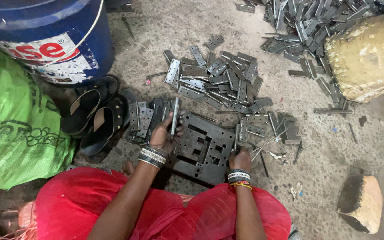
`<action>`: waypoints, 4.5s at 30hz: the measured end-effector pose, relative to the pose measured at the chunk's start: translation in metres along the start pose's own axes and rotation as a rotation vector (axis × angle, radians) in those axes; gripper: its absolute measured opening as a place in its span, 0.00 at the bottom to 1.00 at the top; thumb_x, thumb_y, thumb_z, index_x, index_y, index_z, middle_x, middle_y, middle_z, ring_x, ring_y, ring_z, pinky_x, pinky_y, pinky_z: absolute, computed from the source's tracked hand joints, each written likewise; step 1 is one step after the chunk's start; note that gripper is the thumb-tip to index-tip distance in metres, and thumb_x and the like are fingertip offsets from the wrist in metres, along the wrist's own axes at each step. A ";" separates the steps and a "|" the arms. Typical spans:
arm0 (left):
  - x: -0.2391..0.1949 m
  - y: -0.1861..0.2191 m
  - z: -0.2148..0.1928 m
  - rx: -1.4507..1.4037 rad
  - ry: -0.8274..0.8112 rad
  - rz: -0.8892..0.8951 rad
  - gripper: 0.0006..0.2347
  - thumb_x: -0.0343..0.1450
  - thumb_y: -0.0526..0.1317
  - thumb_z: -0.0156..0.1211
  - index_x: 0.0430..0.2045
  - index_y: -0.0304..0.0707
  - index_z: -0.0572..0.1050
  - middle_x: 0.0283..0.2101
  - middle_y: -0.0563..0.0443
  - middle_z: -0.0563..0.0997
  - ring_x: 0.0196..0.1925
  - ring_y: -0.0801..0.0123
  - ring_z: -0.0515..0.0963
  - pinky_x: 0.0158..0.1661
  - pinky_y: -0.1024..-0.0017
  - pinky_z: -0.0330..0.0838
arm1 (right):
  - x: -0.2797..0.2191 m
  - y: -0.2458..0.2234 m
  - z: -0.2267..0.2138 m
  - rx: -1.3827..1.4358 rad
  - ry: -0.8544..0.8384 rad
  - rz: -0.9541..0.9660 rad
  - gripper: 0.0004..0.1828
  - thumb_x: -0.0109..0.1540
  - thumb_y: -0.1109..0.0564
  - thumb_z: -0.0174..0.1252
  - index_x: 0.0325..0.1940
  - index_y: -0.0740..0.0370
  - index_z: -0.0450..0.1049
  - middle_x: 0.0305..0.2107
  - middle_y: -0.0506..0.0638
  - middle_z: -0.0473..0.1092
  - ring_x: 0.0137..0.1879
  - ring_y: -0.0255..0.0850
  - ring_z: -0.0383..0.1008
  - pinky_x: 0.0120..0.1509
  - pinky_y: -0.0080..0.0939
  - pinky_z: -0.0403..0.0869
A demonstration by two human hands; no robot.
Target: The person assembles metal hinges by hand using a metal jig. The person picks up metal plates and pins, positions them in the jig, and presses them together to form completed hinges.
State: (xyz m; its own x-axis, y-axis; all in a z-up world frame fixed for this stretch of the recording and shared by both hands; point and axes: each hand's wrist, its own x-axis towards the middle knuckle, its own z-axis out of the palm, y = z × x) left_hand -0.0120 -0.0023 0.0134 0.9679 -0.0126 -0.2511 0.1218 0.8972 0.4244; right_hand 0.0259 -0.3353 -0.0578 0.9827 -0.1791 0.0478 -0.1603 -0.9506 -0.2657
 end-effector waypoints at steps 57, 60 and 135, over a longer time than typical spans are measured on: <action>-0.095 -0.049 -0.058 0.965 0.459 0.249 0.22 0.69 0.57 0.64 0.40 0.32 0.84 0.26 0.52 0.78 0.26 0.71 0.72 0.27 0.72 0.66 | 0.006 -0.004 0.005 0.038 -0.106 0.137 0.16 0.58 0.52 0.58 0.43 0.65 0.80 0.45 0.67 0.76 0.54 0.63 0.77 0.60 0.61 0.75; -0.094 -0.049 -0.057 1.048 0.402 0.310 0.22 0.70 0.58 0.61 0.38 0.35 0.84 0.25 0.56 0.82 0.25 0.76 0.77 0.28 0.74 0.71 | 0.010 0.005 0.008 0.048 -0.083 0.074 0.15 0.57 0.53 0.59 0.41 0.67 0.80 0.43 0.69 0.76 0.52 0.63 0.78 0.58 0.59 0.76; 0.193 -0.101 0.009 2.281 -0.389 0.147 0.17 0.67 0.45 0.67 0.50 0.45 0.80 0.58 0.38 0.76 0.60 0.46 0.75 0.60 0.56 0.69 | 0.000 -0.029 -0.010 0.478 -0.143 0.126 0.24 0.49 0.48 0.65 0.44 0.64 0.77 0.39 0.67 0.78 0.50 0.64 0.78 0.57 0.57 0.75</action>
State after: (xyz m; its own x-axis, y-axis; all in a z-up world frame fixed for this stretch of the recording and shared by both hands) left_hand 0.1647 -0.0991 -0.0704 0.9375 -0.3197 -0.1377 -0.2357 -0.8742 0.4246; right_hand 0.0300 -0.3102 -0.0402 0.9667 -0.2166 -0.1362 -0.2507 -0.6957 -0.6732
